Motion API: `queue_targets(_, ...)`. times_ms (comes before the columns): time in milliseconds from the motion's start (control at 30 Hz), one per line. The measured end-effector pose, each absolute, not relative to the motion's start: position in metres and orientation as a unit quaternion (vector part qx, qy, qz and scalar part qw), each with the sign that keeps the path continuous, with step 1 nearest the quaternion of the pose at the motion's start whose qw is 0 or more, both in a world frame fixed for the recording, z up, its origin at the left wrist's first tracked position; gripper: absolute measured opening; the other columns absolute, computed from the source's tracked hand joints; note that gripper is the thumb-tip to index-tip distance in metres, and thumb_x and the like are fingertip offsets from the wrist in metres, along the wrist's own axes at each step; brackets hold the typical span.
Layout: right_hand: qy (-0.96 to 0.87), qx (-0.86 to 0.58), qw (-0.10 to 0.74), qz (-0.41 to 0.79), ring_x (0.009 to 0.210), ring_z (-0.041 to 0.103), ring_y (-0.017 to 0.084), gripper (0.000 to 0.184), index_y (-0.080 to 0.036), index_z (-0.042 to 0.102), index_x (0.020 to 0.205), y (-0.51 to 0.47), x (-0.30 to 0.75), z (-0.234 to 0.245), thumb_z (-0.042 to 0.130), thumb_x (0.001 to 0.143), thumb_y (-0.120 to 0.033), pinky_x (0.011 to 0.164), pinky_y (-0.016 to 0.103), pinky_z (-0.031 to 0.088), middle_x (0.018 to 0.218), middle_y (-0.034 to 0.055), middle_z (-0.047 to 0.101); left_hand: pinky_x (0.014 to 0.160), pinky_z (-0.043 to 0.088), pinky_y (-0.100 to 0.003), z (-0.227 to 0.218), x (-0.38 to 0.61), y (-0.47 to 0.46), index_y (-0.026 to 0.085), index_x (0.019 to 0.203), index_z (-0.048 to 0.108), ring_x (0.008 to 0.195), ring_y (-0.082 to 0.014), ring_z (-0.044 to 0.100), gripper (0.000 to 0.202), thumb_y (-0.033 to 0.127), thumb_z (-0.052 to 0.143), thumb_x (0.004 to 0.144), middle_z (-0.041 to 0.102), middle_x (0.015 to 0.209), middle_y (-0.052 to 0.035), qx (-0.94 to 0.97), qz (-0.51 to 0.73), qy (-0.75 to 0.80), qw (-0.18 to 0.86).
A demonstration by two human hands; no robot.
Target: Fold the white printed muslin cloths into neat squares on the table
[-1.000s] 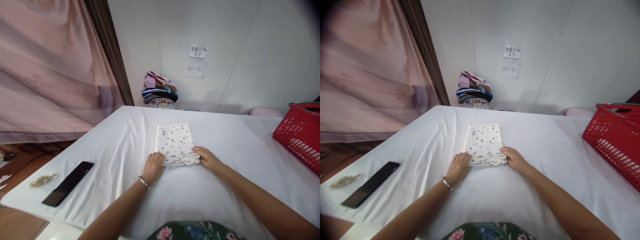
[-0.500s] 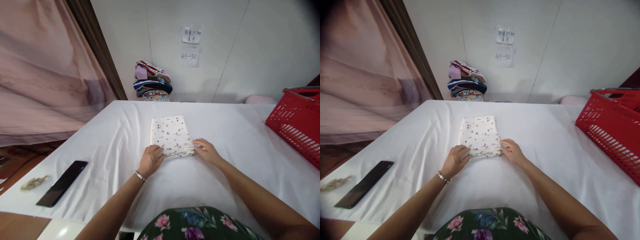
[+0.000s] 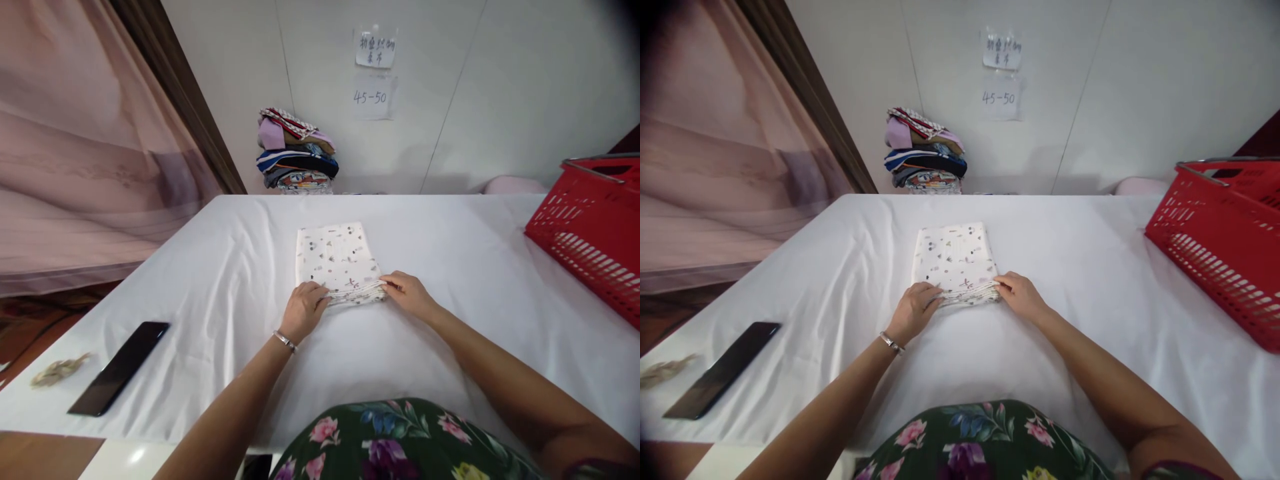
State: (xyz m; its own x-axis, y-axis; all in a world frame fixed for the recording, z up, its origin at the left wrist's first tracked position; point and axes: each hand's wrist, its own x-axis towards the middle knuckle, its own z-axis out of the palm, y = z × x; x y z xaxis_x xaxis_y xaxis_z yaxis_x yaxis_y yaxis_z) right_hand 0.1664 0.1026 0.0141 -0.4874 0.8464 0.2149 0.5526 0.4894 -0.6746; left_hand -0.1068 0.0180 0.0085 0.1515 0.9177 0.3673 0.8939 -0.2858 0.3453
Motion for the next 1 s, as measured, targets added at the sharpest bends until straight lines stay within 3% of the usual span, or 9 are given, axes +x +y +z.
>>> queue_targets(133,-0.818,-0.413,0.306,0.259,0.073,0.054,0.016,0.025,-0.023,0.065,0.098,0.097,0.164,0.022,0.045,0.085,-0.03,0.068,0.028,0.043,0.084,0.0038,0.06,0.077,0.044,-0.034,0.008,-0.107,0.018,0.02,0.094,0.062,0.085,-0.0183,0.054,0.018,0.025,0.046,0.088,0.06,0.089,-0.0055,0.756,0.27,0.596,0.024)
queue_targets(333,-0.782,-0.461,0.224,0.356,0.072,0.055,0.014,0.024,-0.024,0.066,0.093,0.096,0.166,0.025,0.051,0.08,-0.038,0.065,0.026,0.043,0.089,0.002,0.062,0.077,0.044,-0.034,0.007,-0.108,0.016,0.02,0.093,0.062,0.085,-0.0185,0.053,0.016,0.024,0.047,0.087,0.06,0.089,-0.0052,0.759,0.269,0.593,0.012)
queue_targets(467,-0.646,-0.523,0.245,0.499,0.064,0.057,0.012,0.031,-0.018,0.061,0.093,0.099,0.166,0.025,0.048,0.083,-0.044,0.051,0.022,0.043,0.088,0.005,0.064,0.078,0.043,-0.034,0.007,-0.109,0.015,0.02,0.093,0.062,0.085,-0.0184,0.053,0.016,0.025,0.048,0.087,0.059,0.09,-0.0053,0.761,0.27,0.59,0.015)
queue_targets(600,-0.562,-0.567,0.157,0.582,0.047,0.053,0.01,0.04,-0.014,0.056,0.081,0.103,0.162,0.028,0.046,0.083,-0.052,0.037,0.02,0.036,0.07,0.0054,0.062,0.077,0.044,-0.035,0.005,-0.109,0.015,0.019,0.094,0.061,0.086,-0.0188,0.053,0.016,0.025,0.05,0.086,0.059,0.09,-0.0056,0.761,0.277,0.586,0.011)
queue_targets(1000,-0.579,-0.588,0.025,0.564,0.039,0.051,0.009,0.037,-0.017,0.051,0.076,0.117,0.143,0.045,0.062,0.073,-0.052,0.033,0.018,0.032,0.056,-0.0027,0.055,0.079,0.045,-0.037,-0.001,-0.108,0.007,0.021,0.097,0.061,0.087,-0.0192,0.053,0.016,0.023,0.048,0.086,0.059,0.091,-0.006,0.754,0.309,0.58,-0.011)
